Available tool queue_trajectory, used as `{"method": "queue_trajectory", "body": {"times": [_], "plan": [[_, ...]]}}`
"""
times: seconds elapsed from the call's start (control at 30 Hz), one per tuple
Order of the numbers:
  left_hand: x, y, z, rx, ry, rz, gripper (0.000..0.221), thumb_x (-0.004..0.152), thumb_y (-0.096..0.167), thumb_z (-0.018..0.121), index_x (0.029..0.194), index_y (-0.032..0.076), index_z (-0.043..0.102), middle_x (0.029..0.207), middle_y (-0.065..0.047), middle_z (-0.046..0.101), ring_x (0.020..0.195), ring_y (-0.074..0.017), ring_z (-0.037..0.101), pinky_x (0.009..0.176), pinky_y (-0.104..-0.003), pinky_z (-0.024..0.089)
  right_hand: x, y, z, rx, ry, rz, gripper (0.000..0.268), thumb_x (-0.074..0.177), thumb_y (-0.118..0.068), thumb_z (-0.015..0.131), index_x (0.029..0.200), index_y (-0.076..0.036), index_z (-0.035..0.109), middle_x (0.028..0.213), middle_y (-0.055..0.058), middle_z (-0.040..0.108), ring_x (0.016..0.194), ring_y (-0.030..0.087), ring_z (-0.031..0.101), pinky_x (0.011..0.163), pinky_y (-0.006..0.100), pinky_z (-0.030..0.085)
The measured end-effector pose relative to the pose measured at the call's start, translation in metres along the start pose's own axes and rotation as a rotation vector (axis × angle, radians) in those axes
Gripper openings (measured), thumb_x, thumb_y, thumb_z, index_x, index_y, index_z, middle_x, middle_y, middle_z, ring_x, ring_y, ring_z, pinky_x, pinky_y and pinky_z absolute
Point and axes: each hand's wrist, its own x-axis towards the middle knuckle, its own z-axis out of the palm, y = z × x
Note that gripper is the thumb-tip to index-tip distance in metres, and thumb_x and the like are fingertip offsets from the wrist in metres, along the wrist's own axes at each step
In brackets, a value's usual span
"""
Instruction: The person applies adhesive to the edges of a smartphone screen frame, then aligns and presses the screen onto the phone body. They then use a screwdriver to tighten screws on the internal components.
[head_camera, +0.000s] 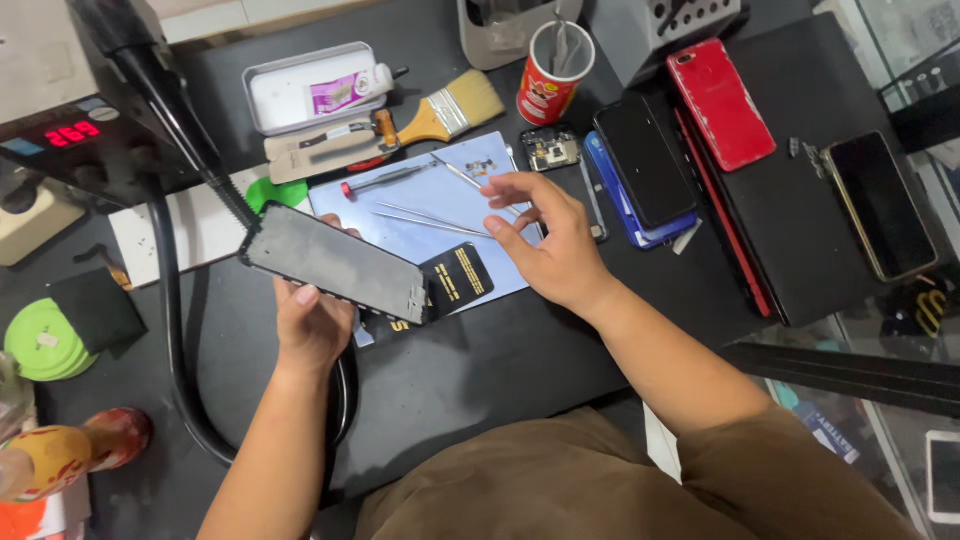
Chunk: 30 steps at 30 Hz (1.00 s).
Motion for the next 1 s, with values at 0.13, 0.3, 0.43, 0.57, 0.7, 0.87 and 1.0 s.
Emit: {"method": "queue_trajectory", "body": {"times": [0.13,0.3,0.43,0.57,0.7,0.87,1.0], "plan": [[0.001,-0.008,-0.001,0.038,0.04,0.023,0.069,0.081,0.025,0.076,0.14,0.005,0.045,0.136,-0.012,0.05,0.132,-0.0277,0.054,0.116,-0.043,0.045,-0.004,0.005,-0.008,0.001,0.025,-0.003,0.035,0.099,-0.009,0.072,0.131,-0.004,0.058,0.127,0.011,0.071,0.113,0.018,0.071,0.082,0.027,0.057],[0.002,-0.014,0.001,0.166,0.026,0.034,0.071,0.078,0.023,0.076,0.139,0.006,0.045,0.133,-0.011,0.049,0.129,-0.0258,0.053,0.112,-0.041,0.045,-0.008,0.016,-0.011,-0.045,0.056,-0.037,0.033,0.098,-0.009,0.073,0.128,-0.004,0.06,0.125,0.01,0.07,0.112,0.018,0.071,0.083,0.028,0.059],[0.002,-0.014,0.002,0.182,0.039,0.034,0.073,0.076,0.025,0.076,0.139,0.007,0.044,0.132,-0.01,0.049,0.129,-0.0262,0.052,0.112,-0.041,0.046,-0.013,0.017,-0.005,-0.118,0.043,-0.07,0.031,0.095,-0.008,0.075,0.124,-0.004,0.063,0.118,0.009,0.07,0.107,0.02,0.071,0.082,0.032,0.056],[0.003,-0.014,0.0,0.157,0.063,0.045,0.07,0.078,0.027,0.075,0.138,0.006,0.045,0.132,-0.011,0.05,0.129,-0.0272,0.053,0.11,-0.042,0.047,-0.012,0.016,0.001,-0.168,0.01,-0.154,0.033,0.093,-0.007,0.076,0.123,-0.004,0.063,0.117,0.01,0.069,0.106,0.022,0.07,0.081,0.033,0.056],[0.002,-0.013,-0.002,0.113,0.063,0.037,0.072,0.078,0.03,0.076,0.139,0.008,0.045,0.131,-0.01,0.05,0.129,-0.027,0.054,0.111,-0.041,0.048,-0.011,0.016,0.005,-0.181,-0.008,-0.182,0.034,0.092,-0.006,0.077,0.123,-0.003,0.063,0.117,0.01,0.068,0.105,0.023,0.069,0.082,0.032,0.056],[0.003,-0.01,0.0,0.032,0.084,0.008,0.075,0.078,0.044,0.073,0.137,0.006,0.047,0.132,-0.011,0.052,0.124,-0.028,0.056,0.104,-0.042,0.051,-0.011,0.017,0.006,-0.192,0.004,-0.161,0.031,0.091,-0.005,0.078,0.119,-0.004,0.065,0.115,0.01,0.069,0.102,0.022,0.07,0.081,0.033,0.056],[0.002,0.003,0.008,-0.059,0.09,-0.022,0.085,0.08,0.057,0.069,0.14,0.0,0.05,0.126,-0.014,0.054,0.115,-0.0291,0.057,0.095,-0.041,0.053,-0.011,0.016,0.009,-0.174,-0.006,-0.15,0.029,0.092,-0.004,0.077,0.118,-0.004,0.065,0.115,0.012,0.068,0.101,0.022,0.07,0.081,0.033,0.056]]}}
